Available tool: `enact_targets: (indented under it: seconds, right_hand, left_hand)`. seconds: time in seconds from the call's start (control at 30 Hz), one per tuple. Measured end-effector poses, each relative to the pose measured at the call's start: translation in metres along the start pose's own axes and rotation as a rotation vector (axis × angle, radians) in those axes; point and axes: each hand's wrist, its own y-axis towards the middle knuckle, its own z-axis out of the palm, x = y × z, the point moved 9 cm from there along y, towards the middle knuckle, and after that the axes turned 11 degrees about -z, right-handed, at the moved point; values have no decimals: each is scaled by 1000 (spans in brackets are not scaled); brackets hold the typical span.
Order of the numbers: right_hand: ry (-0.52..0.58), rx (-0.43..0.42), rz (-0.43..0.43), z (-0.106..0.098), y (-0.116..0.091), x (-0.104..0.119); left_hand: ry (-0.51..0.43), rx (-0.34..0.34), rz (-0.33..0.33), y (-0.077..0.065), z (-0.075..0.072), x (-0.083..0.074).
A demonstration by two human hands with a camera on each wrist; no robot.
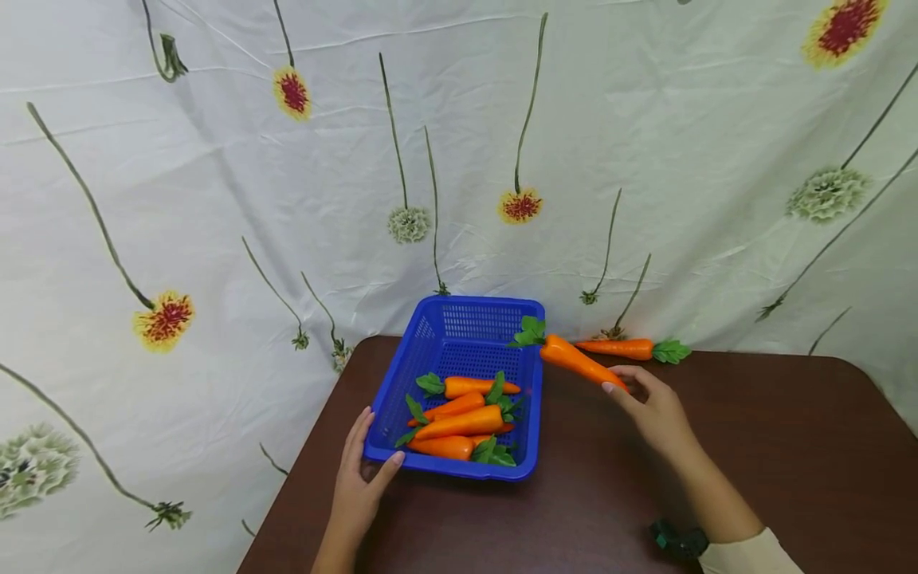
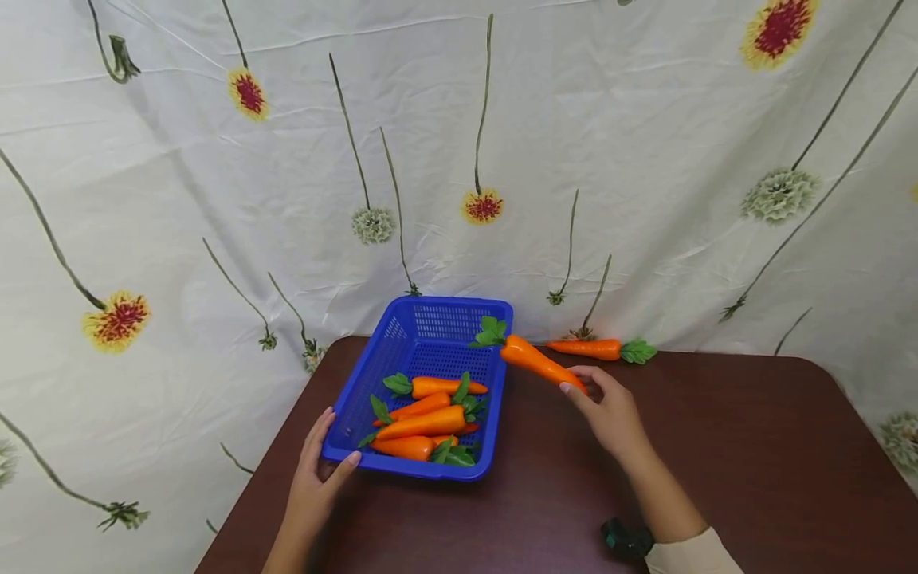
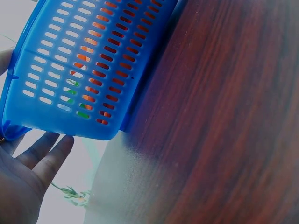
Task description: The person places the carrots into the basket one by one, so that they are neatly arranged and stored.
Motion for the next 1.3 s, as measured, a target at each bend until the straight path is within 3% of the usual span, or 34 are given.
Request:
enact_targets:
  seconds: [0.3, 0.6, 0.8, 1.17, 1.3]
  right_hand:
    - [13, 16, -53, 17, -4, 21]
    - [105, 28, -118, 39, -8, 46]
    - [140, 29, -161, 54, -7, 58]
    - [220, 91, -248, 85, -11, 88]
    - [199, 103, -275, 96, -12, 97]
  left_hand:
    - [-6, 18, 16, -1, 2, -4]
    - [19, 8, -4, 1, 1, 0]
    - [20, 7, 18, -1, 1, -3]
    - [8, 13, 11, 0, 1, -2]
    - [2, 20, 11, 0, 1, -2]
